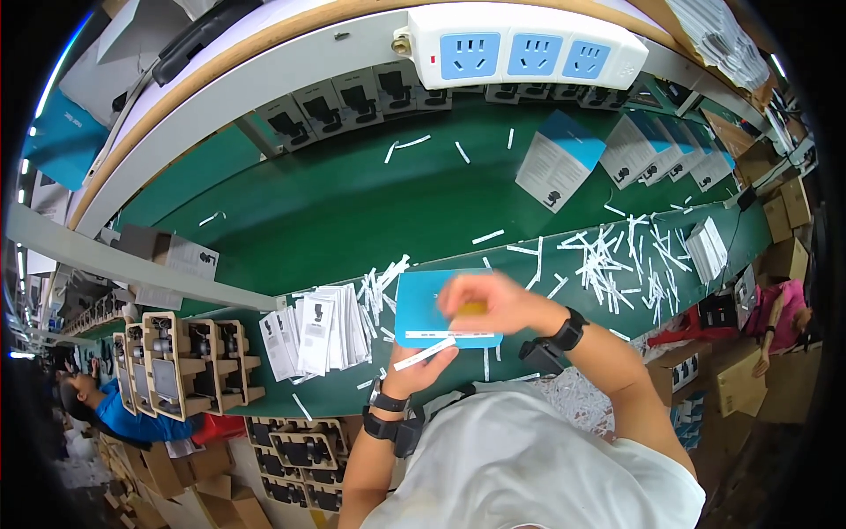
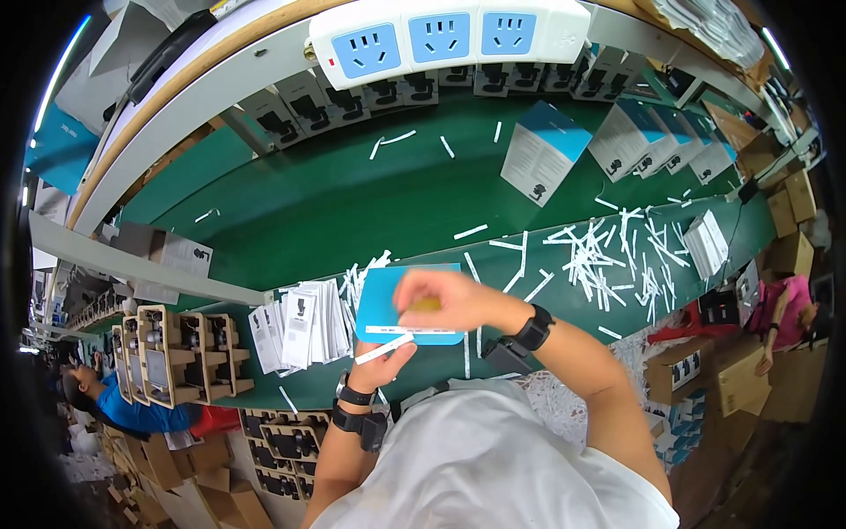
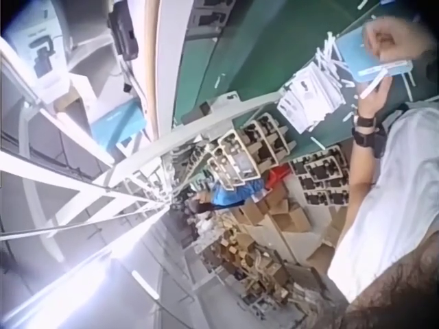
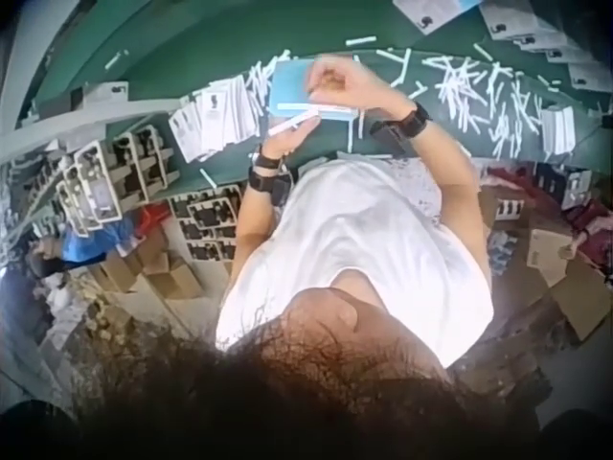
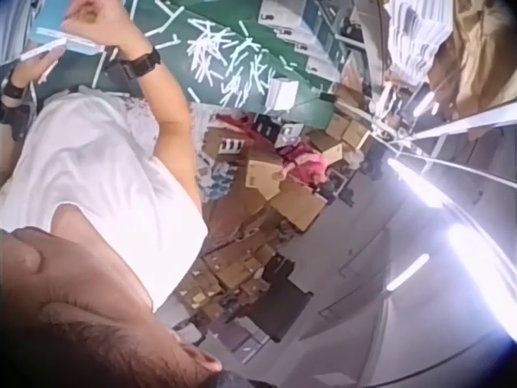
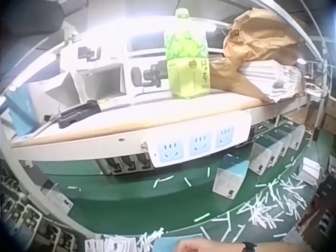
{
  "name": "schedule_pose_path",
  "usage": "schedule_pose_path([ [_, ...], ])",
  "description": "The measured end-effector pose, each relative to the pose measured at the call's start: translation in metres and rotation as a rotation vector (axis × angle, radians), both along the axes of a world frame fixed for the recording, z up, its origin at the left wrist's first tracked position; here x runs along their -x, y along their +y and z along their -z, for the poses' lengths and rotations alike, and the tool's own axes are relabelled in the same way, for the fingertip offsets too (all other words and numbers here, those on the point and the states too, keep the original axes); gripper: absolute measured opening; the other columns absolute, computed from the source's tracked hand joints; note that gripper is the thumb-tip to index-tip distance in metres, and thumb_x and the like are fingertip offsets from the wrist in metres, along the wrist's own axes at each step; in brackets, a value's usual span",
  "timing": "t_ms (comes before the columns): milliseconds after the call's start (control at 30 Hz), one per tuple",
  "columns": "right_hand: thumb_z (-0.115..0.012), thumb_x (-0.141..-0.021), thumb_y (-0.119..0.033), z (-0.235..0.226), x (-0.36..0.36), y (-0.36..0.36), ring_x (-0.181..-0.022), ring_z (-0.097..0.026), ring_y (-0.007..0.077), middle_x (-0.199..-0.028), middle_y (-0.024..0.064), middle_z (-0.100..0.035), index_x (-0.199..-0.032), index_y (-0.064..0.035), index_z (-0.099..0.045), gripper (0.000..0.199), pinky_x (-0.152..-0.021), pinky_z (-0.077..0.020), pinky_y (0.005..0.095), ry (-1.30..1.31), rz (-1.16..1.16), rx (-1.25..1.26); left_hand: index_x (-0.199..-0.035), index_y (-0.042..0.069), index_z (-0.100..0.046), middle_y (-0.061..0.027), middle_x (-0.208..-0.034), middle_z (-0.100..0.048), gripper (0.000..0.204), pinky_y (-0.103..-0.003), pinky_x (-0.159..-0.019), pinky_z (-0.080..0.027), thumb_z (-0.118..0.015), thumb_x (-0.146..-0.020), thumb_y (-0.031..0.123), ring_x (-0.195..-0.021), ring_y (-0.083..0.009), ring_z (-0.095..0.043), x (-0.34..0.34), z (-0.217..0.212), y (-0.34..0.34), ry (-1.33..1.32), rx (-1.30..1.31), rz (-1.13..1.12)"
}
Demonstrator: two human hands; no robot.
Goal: The person packages items by placing a manual into a box, closing the lid, and sliding a blue sleeve over it. They apply tape to the sleeve and set the finished package aside, repeating the process for multiple units.
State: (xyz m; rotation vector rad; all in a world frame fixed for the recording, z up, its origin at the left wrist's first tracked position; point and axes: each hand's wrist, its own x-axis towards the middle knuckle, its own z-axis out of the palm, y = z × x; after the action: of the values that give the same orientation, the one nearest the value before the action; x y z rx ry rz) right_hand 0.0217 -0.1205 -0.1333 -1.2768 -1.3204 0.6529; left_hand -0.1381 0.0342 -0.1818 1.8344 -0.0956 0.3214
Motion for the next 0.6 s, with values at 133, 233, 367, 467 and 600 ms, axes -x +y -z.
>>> schedule_pose_path([
  [133, -0.059, -0.099, -0.024, 0.003, -0.043, -0.030, -0.079, -0.057, 0.0099, -0.093, 0.0027, -0.060, -0.106, -0.0073, -0.052, 0.019, -0.069, -0.0477, 0.0258, 0.518, 0.412, 0.030, -0.109, 0.003, -0.065, -0.0125, -0.105, -0.067, 0.030, -0.039, -0.083, -0.050, -0.073, -0.084, 0.017, -0.095, -0.0307, -0.064, 0.002, 0.001, -0.004, 0.003, 0.045, -0.018],
  [233, -0.060, -0.098, -0.021, -0.012, -0.022, -0.024, -0.082, -0.063, 0.0144, -0.093, 0.0047, -0.064, -0.097, -0.0058, -0.058, 0.016, -0.072, -0.0502, 0.0296, -0.047, 0.415, 0.288, -0.110, 0.003, -0.064, -0.0130, -0.104, -0.067, 0.030, -0.039, -0.083, -0.050, -0.073, -0.084, 0.017, -0.096, -0.0306, -0.064, 0.002, 0.005, 0.000, 0.010, 0.033, -0.018],
  [367, -0.069, -0.088, -0.019, -0.022, 0.013, -0.009, -0.076, -0.065, 0.0267, -0.091, 0.0051, -0.064, -0.092, -0.0104, -0.060, 0.014, -0.062, -0.0507, 0.0355, -0.581, 0.288, 0.182, -0.112, 0.004, -0.064, -0.0127, -0.108, -0.067, 0.032, -0.038, -0.085, -0.050, -0.073, -0.084, 0.017, -0.099, -0.0301, -0.064, 0.004, 0.002, 0.002, 0.060, 0.052, 0.001],
  [467, -0.069, -0.088, -0.023, -0.023, 0.018, -0.003, -0.072, -0.064, 0.0256, -0.081, 0.0041, -0.059, -0.090, -0.0113, -0.057, 0.017, -0.055, -0.0468, 0.0377, -0.539, 0.254, 0.116, -0.116, 0.004, -0.063, -0.0124, -0.113, -0.065, 0.037, -0.038, -0.089, -0.049, -0.074, -0.083, 0.017, -0.104, -0.0291, -0.063, 0.002, 0.010, 0.001, -0.035, 0.060, 0.029],
  [600, -0.070, -0.087, -0.024, -0.014, 0.014, 0.000, -0.071, -0.063, 0.0269, -0.082, 0.0039, -0.059, -0.089, -0.0110, -0.057, 0.018, -0.055, -0.0463, 0.0363, -0.501, 0.196, 0.125, -0.120, 0.005, -0.062, -0.0127, -0.118, -0.064, 0.041, -0.039, -0.093, -0.048, -0.075, -0.083, 0.017, -0.108, -0.0288, -0.062, 0.004, 0.008, 0.003, 0.040, 0.047, 0.068],
])
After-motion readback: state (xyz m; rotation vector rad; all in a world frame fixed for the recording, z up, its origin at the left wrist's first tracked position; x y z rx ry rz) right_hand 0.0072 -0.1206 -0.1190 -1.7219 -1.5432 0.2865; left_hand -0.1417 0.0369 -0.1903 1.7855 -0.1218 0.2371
